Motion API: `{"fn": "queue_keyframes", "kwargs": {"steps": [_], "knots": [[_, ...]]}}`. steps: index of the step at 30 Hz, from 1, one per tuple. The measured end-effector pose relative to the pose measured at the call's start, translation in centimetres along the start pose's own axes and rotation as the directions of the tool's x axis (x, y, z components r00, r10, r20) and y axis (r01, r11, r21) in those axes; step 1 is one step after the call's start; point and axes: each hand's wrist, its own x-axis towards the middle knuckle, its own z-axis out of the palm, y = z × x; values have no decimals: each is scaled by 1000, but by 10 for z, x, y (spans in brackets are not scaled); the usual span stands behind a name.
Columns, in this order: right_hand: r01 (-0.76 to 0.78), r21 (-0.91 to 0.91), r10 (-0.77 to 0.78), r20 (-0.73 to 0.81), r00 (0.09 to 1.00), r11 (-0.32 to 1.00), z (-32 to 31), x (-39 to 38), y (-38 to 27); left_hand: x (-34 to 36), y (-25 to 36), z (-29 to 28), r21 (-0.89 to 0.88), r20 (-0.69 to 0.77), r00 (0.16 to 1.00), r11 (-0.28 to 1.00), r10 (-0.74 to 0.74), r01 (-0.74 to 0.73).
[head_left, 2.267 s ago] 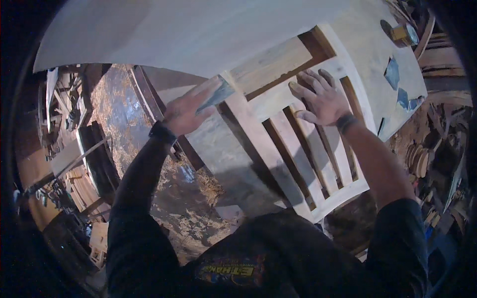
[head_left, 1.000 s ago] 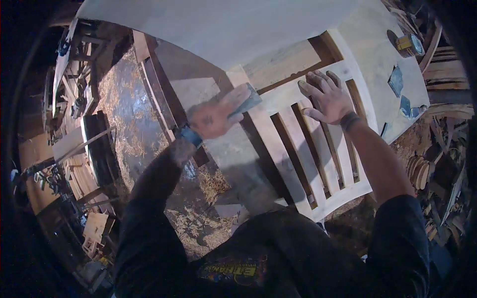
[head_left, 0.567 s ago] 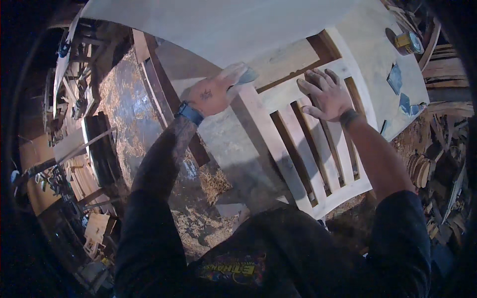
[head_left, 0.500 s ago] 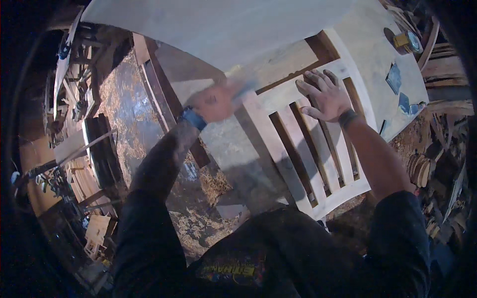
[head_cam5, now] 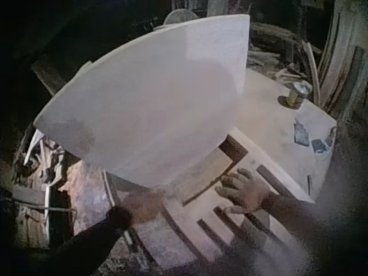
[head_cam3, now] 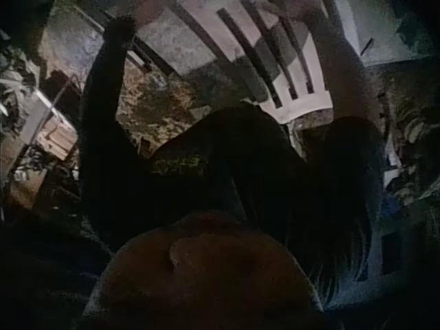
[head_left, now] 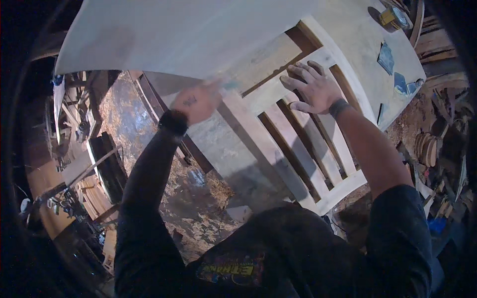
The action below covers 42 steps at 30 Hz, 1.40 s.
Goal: The person sands the backrest and slats of a wooden chair using a piece of sandpaper held by hand.
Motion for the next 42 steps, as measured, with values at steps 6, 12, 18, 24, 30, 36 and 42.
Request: {"fn": "queue_keyframes", "kwargs": {"steps": [6, 12, 18, 24, 30, 36, 42], "knots": [[-1, 18, 2, -35, 999, 1000, 3, -1, 2, 6, 26, -4, 692, 109, 955, 711, -277, 127], [1, 2, -1, -24, 1000, 1000, 0, -1, 1, 14, -20, 2, 345, 62, 997, 938, -43, 19], [-22, -23, 22, 3, 1000, 1000, 0, -1, -1, 11, 13, -4, 649, -84, 990, 748, -112, 140], [-34, -5, 34, 25, 999, 999, -2, 0, 0, 5, 20, -11, 353, -61, 974, 908, -217, 224], [-30, -17, 31, 62, 998, 999, -3, 1, -1, -9, -25, 5, 167, -93, 995, 986, 39, -23], [-30, -34, 31, 29, 999, 999, -4, 0, -5, -19, 35, 37, 649, -263, 955, 757, 139, 69], [-22, -53, 23, 27, 999, 998, -2, 1, -3, -30, 4, 50, 727, -159, 972, 687, 172, -3]]}}
